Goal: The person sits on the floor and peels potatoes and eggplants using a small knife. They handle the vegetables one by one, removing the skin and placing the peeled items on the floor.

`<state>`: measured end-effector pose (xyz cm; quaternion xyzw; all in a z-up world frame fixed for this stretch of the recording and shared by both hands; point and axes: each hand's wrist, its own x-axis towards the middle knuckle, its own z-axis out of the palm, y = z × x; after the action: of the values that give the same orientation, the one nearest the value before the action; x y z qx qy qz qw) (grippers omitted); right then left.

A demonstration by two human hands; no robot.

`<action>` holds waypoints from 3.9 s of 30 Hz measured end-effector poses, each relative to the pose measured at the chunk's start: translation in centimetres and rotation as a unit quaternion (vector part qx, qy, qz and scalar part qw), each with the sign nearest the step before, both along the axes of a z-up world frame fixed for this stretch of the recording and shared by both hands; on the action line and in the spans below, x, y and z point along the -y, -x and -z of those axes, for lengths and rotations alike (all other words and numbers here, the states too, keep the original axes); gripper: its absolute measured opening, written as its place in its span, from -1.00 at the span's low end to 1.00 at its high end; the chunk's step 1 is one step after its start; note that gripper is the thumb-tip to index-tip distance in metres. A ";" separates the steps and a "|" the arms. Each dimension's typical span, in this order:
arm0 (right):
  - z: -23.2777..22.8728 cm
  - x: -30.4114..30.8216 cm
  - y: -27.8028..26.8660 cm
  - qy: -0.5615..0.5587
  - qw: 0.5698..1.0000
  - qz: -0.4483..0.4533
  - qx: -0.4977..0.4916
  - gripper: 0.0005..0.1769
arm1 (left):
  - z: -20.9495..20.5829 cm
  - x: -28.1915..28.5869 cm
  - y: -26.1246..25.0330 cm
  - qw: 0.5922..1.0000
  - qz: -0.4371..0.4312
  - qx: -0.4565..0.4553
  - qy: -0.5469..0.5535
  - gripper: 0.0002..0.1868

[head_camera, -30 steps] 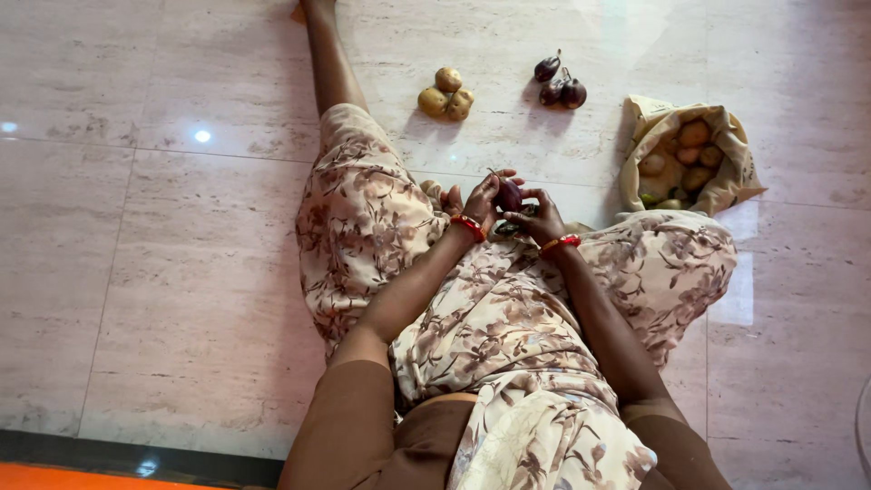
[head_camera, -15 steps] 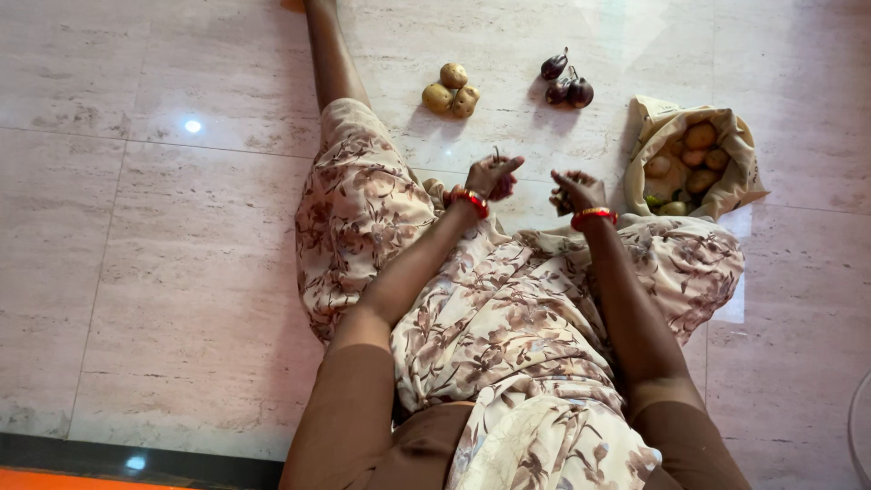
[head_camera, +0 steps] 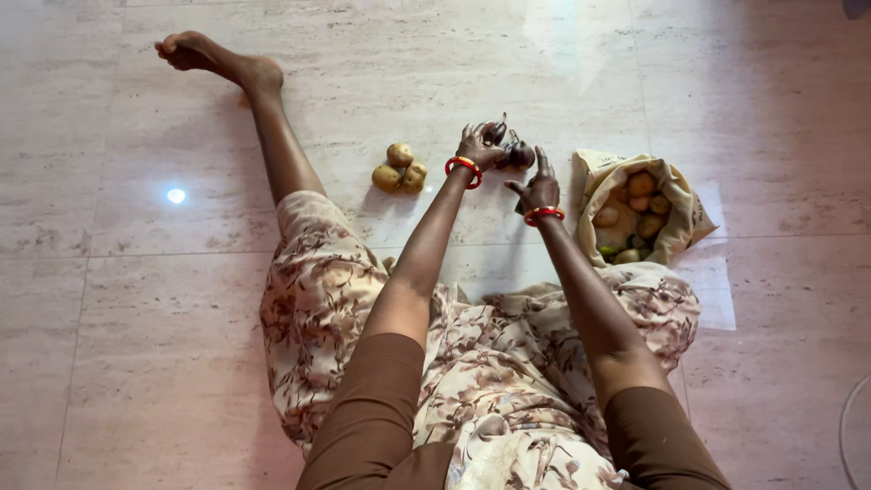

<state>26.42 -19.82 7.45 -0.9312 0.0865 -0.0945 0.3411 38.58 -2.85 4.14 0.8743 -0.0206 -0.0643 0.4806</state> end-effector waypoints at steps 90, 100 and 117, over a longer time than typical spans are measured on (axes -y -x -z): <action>-7.9 -9.9 22.5 -0.158 0.946 -0.156 0.238 -0.68 | 0.3 -8.8 29.8 0.776 0.105 -0.196 0.590 -0.44; -9.0 -10.8 23.4 -0.016 0.930 -0.214 0.299 -0.65 | 0.3 -8.9 29.4 0.742 0.076 -0.197 0.637 -0.49; -6.2 -10.2 22.7 -0.177 0.953 -0.121 0.215 -0.74 | 1.2 -8.7 28.7 0.767 0.031 -0.191 0.611 -0.52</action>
<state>3.75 -9.65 13.69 -0.8166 -0.0874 -0.2339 0.5203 9.88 5.84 2.93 0.3643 0.0095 -0.2186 0.9052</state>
